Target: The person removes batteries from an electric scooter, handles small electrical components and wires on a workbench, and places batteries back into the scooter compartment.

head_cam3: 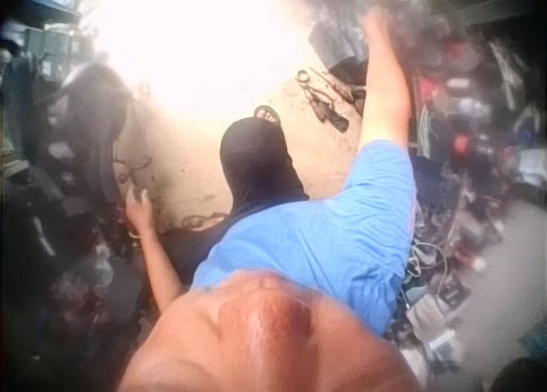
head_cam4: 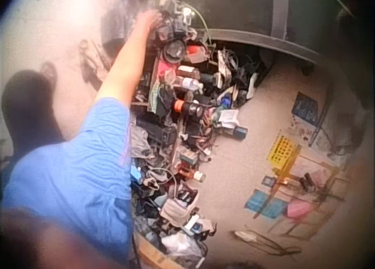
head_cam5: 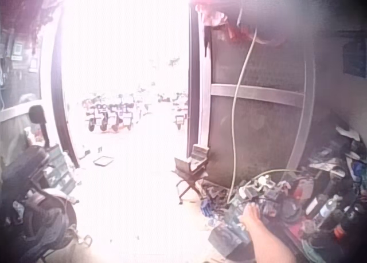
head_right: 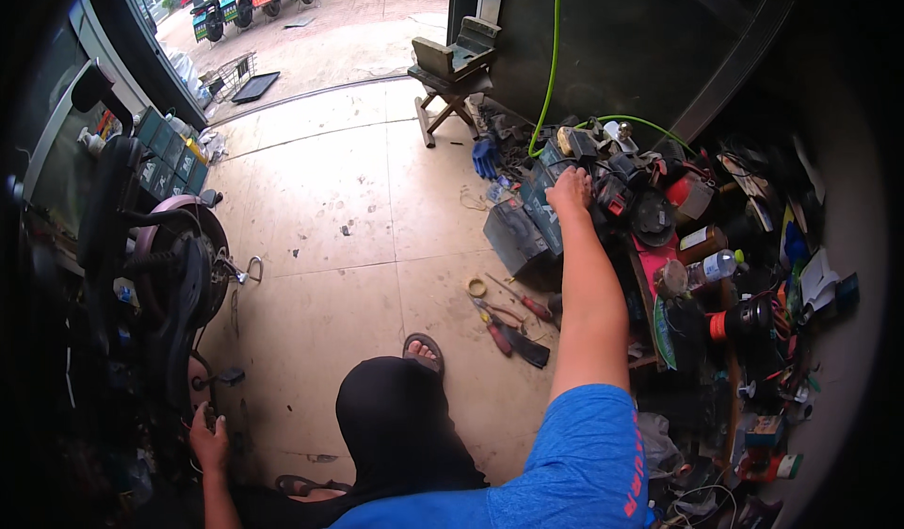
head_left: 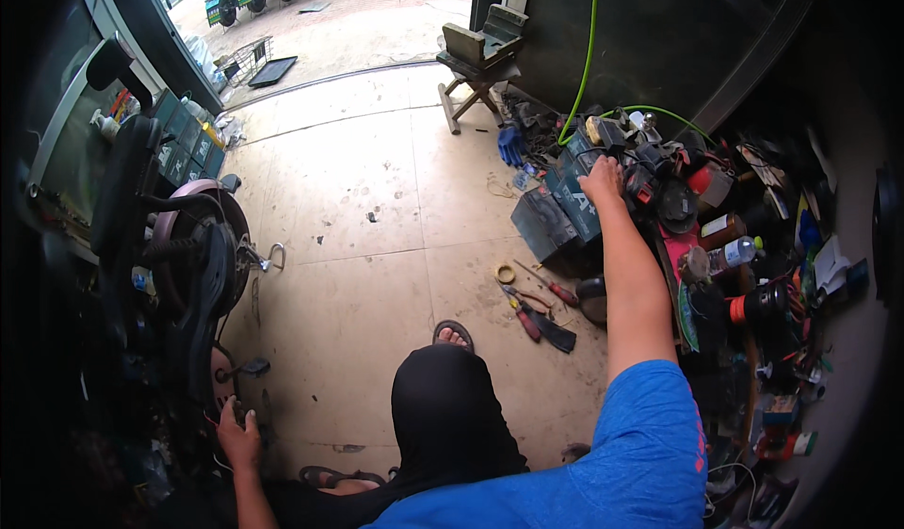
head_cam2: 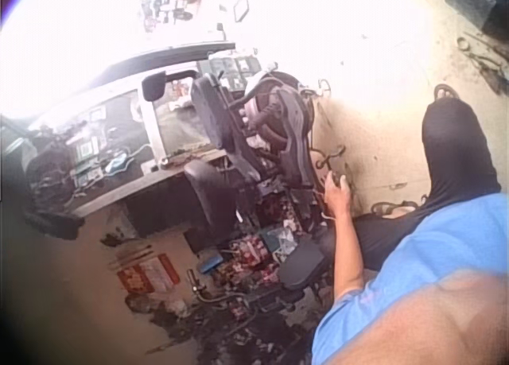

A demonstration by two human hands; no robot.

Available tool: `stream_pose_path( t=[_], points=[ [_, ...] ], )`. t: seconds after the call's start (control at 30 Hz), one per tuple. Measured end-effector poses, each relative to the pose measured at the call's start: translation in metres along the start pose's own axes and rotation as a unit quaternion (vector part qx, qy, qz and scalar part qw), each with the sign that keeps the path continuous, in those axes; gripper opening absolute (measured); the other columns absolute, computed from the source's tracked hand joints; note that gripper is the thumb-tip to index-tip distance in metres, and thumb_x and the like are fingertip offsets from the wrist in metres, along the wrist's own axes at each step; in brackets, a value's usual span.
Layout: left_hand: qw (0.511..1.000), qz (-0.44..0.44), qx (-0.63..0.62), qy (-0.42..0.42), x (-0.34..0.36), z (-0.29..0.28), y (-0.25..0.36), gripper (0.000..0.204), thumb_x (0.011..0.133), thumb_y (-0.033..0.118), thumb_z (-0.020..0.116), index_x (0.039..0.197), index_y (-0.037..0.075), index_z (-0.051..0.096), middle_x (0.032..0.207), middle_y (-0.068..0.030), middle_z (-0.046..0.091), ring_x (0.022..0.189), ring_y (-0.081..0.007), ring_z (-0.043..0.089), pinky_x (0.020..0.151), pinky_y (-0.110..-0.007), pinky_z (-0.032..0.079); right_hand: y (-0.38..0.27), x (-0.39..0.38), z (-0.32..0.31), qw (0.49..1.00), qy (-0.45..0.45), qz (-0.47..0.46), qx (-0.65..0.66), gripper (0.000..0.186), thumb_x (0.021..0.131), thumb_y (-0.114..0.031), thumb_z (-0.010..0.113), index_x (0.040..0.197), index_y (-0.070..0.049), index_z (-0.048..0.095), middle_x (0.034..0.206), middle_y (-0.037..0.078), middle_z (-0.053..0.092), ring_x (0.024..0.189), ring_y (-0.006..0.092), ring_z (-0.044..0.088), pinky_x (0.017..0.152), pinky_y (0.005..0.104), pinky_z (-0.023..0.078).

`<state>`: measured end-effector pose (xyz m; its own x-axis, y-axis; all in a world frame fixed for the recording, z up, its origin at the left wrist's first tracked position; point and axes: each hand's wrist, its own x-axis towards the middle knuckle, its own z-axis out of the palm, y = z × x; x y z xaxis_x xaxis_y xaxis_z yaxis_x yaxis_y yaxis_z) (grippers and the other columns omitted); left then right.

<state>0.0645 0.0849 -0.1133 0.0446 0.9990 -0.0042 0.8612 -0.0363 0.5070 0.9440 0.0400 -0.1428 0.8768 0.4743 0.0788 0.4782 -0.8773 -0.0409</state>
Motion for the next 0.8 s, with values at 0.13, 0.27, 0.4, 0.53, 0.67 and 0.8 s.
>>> stream_pose_path(
  t=[0.13, 0.27, 0.4, 0.53, 0.67, 0.8],
  points=[
    [0.996, 0.034, 0.075, -0.036, 0.004, 0.005, 0.022, 0.052, 0.088, 0.008, 0.073, 0.138, 0.000, 0.059, 0.131, -0.0221, 0.066, 0.121, -0.0372, 0.065, 0.105, -0.041, 0.050, -0.007, 0.008, 0.003, 0.998, 0.017, 0.013, -0.058, 0.070, 0.077, -0.034, 0.089, 0.131, -0.002, 0.058, 0.134, 0.018, 0.059, 0.131, 0.0346, 0.054, 0.112, 0.0415, 0.046],
    [0.990, 0.076, 0.093, -0.075, 0.007, 0.018, 0.040, 0.051, 0.088, 0.008, 0.073, 0.136, 0.001, 0.060, 0.130, -0.0220, 0.066, 0.120, -0.0394, 0.064, 0.104, -0.042, 0.050, -0.002, -0.001, -0.009, 1.000, 0.010, -0.022, 0.001, 0.081, 0.068, -0.031, 0.094, 0.135, -0.004, 0.057, 0.136, 0.019, 0.058, 0.131, 0.0372, 0.054, 0.113, 0.0418, 0.044],
    [0.983, 0.120, 0.093, -0.101, 0.017, 0.031, 0.048, 0.048, 0.088, 0.007, 0.072, 0.134, 0.000, 0.060, 0.128, -0.0226, 0.066, 0.120, -0.0418, 0.063, 0.103, -0.043, 0.050, 0.001, -0.035, -0.011, 0.976, 0.049, -0.207, 0.044, 0.088, 0.064, -0.024, 0.094, 0.139, -0.004, 0.055, 0.133, 0.017, 0.058, 0.129, 0.0374, 0.052, 0.112, 0.0439, 0.044],
    [0.982, 0.116, 0.096, -0.111, 0.013, 0.030, 0.050, 0.048, 0.087, 0.007, 0.073, 0.133, 0.000, 0.060, 0.127, -0.0228, 0.066, 0.119, -0.0422, 0.063, 0.102, -0.044, 0.051, 0.007, -0.042, -0.006, 0.923, 0.053, -0.376, 0.052, 0.088, 0.065, -0.018, 0.090, 0.143, -0.007, 0.052, 0.135, 0.014, 0.056, 0.129, 0.0346, 0.052, 0.114, 0.0436, 0.041],
    [0.978, 0.132, 0.094, -0.134, 0.017, 0.043, 0.052, 0.047, 0.087, 0.009, 0.073, 0.131, 0.001, 0.061, 0.126, -0.0230, 0.066, 0.117, -0.0437, 0.063, 0.100, -0.045, 0.051, 0.015, -0.021, -0.019, 0.927, -0.006, -0.373, -0.045, 0.084, 0.063, -0.019, 0.090, 0.137, -0.006, 0.054, 0.131, 0.014, 0.060, 0.129, 0.0347, 0.054, 0.112, 0.0454, 0.043],
    [0.978, 0.126, 0.088, -0.143, 0.017, 0.040, 0.061, 0.044, 0.086, 0.011, 0.074, 0.128, 0.003, 0.062, 0.124, -0.0230, 0.066, 0.115, -0.0449, 0.063, 0.097, -0.047, 0.052, -0.017, 0.018, -0.027, 0.902, -0.120, -0.403, -0.100, 0.075, 0.056, -0.025, 0.093, 0.118, -0.004, 0.056, 0.115, 0.022, 0.069, 0.117, 0.0411, 0.063, 0.101, 0.0492, 0.050]
  ],
)
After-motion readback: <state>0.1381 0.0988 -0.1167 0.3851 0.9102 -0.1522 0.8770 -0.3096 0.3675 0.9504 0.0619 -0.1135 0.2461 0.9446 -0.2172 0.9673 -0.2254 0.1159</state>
